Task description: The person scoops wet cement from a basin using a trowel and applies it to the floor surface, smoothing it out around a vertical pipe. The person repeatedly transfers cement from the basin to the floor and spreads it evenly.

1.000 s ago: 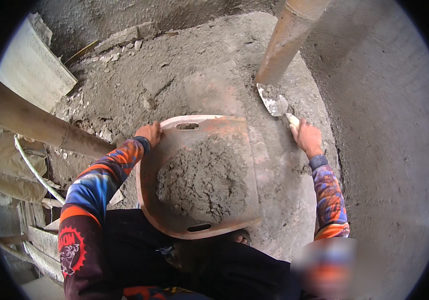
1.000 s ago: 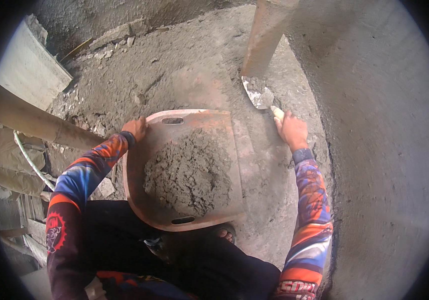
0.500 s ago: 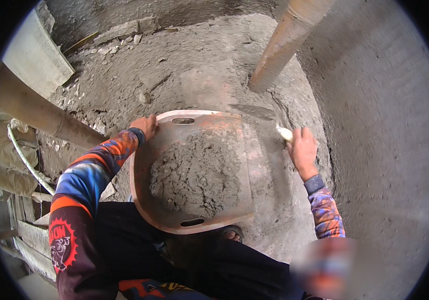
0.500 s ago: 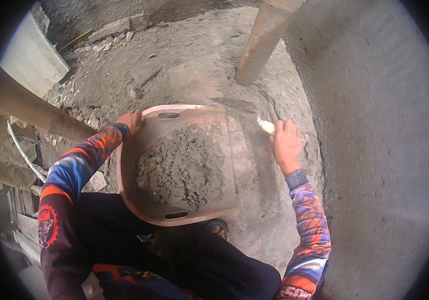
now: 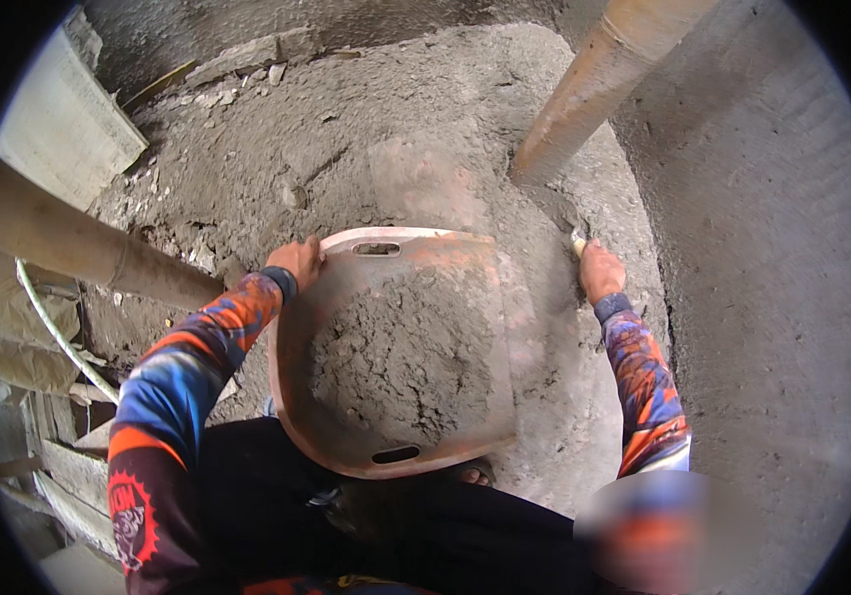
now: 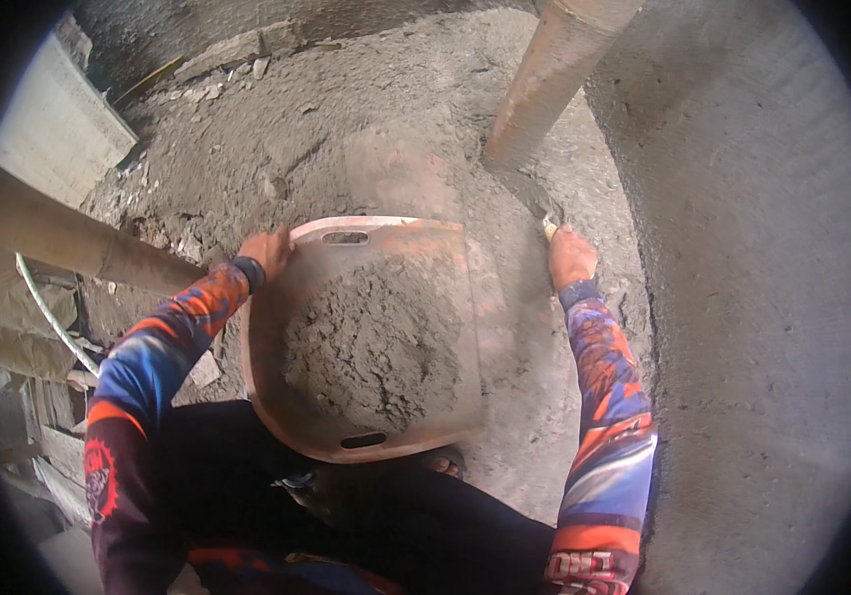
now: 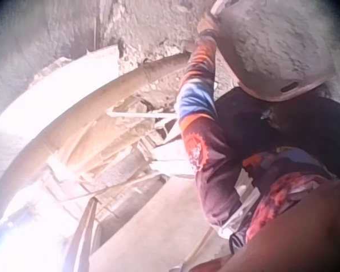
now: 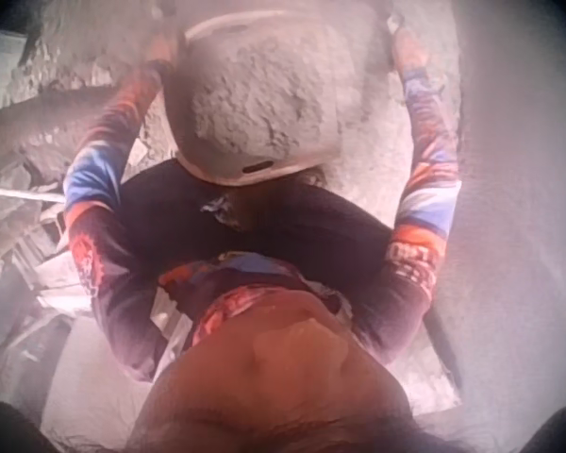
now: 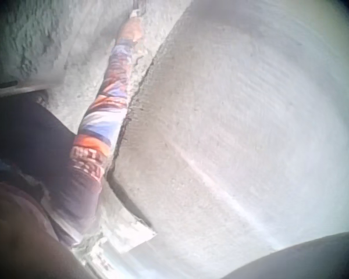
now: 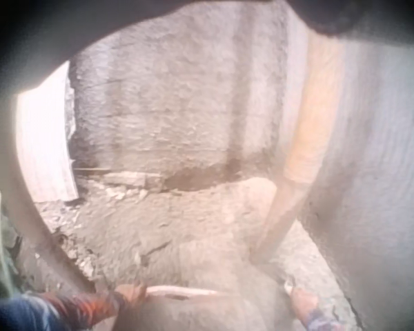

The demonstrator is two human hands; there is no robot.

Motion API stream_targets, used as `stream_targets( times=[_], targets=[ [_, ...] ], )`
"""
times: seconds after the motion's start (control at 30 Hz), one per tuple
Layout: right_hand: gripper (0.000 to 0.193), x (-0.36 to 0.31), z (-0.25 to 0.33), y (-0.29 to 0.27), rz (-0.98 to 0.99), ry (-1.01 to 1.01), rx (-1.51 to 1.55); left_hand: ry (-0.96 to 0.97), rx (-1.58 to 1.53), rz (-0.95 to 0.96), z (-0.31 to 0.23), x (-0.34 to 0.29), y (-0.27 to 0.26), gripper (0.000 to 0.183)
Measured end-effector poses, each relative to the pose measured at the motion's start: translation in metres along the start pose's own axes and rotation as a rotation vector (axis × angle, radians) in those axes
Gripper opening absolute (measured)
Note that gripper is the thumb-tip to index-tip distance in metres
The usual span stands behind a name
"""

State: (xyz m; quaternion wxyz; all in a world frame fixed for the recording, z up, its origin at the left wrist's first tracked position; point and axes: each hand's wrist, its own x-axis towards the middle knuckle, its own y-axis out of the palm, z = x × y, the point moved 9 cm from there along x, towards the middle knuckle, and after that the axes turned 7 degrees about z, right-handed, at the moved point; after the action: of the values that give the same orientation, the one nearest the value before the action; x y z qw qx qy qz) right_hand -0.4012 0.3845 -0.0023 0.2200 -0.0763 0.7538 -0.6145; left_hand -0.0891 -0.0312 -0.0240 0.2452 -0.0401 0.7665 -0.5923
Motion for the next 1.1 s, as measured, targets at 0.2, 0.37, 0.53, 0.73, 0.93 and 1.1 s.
stream_targets(
  times=[0.2,0.37,0.53,0.73,0.93,1.1],
  targets=[
    [0.028,-0.014,0.009,0.037,0.229,-0.005,0.266,0.017,-0.015,-0.012,0.006,-0.005,0.002,0.029],
    [0.022,-0.047,0.007,0.083,0.538,0.091,0.708,0.009,-0.001,-0.001,0.008,-0.005,0.001,0.028],
    [0.016,-0.085,0.009,0.101,0.659,0.102,1.012,0.005,0.012,-0.02,0.007,0.002,0.004,0.029],
    [0.015,-0.084,0.008,0.099,0.607,0.029,0.993,-0.017,0.054,-0.01,0.004,0.001,0.002,0.031],
    [0.016,-0.036,0.01,0.104,0.488,0.031,0.935,-0.021,0.037,-0.035,-0.005,0.004,-0.001,0.031],
    [0.019,-0.036,0.018,0.072,0.488,-0.03,0.836,-0.016,0.055,-0.026,-0.007,-0.013,-0.011,0.031]
  ],
)
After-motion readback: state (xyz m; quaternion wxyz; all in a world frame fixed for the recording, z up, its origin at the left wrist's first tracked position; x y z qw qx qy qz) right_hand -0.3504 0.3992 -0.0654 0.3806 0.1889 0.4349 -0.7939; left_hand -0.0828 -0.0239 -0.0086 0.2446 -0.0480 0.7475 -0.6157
